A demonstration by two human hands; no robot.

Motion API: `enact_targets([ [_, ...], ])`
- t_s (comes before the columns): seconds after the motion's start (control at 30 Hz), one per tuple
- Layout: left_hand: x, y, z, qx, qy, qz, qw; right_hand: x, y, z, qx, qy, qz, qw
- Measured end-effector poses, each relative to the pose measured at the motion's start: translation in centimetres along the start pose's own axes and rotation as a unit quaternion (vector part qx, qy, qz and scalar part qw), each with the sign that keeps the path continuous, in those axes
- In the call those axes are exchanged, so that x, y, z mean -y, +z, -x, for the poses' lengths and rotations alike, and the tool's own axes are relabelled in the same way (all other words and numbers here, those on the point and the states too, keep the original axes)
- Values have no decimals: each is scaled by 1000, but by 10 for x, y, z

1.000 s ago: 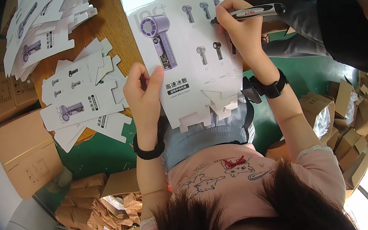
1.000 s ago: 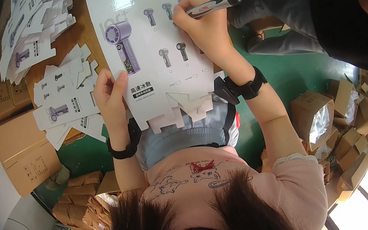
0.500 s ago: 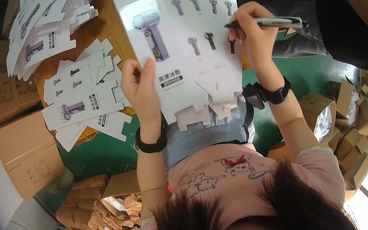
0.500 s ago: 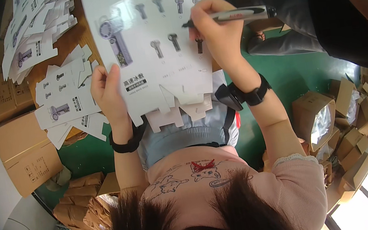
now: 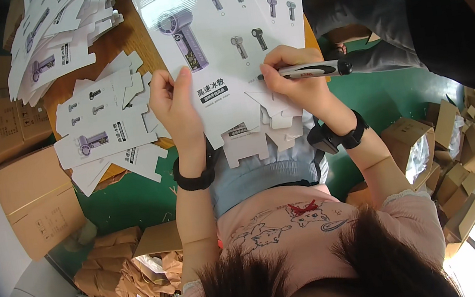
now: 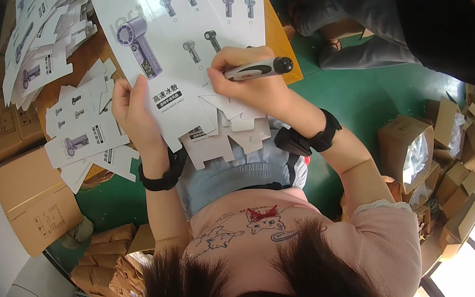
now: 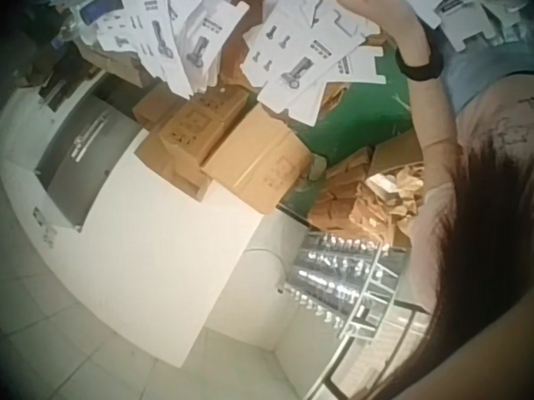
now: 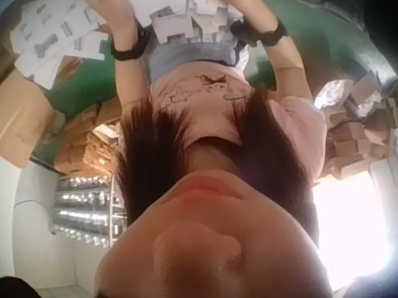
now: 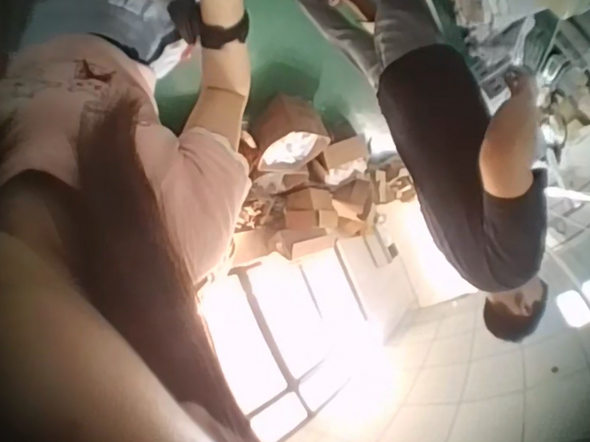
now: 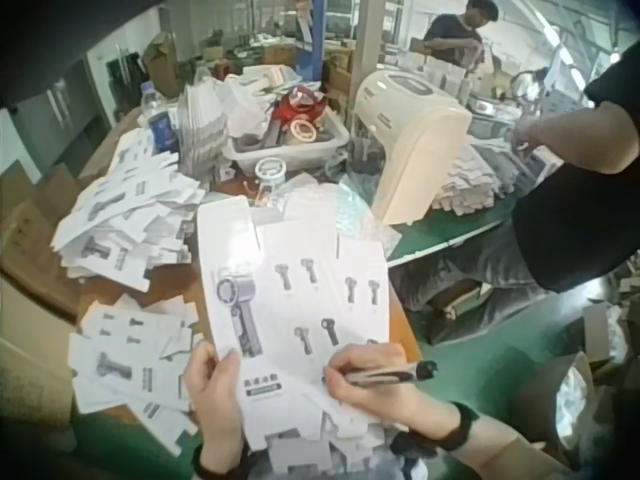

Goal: Organizes a stack of instruction manuals or product packaging sheets and marks each one with a pen at a factory workbench.

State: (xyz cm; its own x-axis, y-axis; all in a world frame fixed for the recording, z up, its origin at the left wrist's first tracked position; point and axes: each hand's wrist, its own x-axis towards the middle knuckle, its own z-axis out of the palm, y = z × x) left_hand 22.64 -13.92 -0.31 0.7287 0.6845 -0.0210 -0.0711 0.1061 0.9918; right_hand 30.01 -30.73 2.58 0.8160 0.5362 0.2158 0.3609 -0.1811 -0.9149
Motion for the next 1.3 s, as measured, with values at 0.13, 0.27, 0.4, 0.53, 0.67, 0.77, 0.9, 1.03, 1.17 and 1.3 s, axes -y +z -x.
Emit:
enact_targets([
  [0.13,-2,1,1,-2,13,3,1000,1,1,-1,11,-3,23,1000],
  [0.27,-15,-4,3,-27,18,-6,999,-3,-7,4,-39,66,-169,983],
  [0.4,-56,-32,10,-136,42,-23,990,-12,-26,-3,-194,73,-310,928],
  [0.53,-77,-99,6,-204,61,-55,976,-12,-44,-15,-249,28,-289,924],
  [0.67,-73,-108,4,-204,87,-249,943,-8,-39,-23,-210,81,-249,942],
  [0.77,-64,-88,1,-167,137,-421,881,-3,-30,-33,-133,119,-189,966],
  [0.9,-54,-23,4,61,69,-337,937,-8,-24,-48,-53,138,-130,980],
  [1.03,-34,2,4,91,95,-362,923,-6,-16,-57,19,77,-113,990],
  [1.17,-37,2,3,77,41,-356,930,-4,-12,-59,5,59,-192,980],
  [1.3,-19,-12,2,78,-23,-254,964,-11,-19,-53,-137,71,-187,970],
])
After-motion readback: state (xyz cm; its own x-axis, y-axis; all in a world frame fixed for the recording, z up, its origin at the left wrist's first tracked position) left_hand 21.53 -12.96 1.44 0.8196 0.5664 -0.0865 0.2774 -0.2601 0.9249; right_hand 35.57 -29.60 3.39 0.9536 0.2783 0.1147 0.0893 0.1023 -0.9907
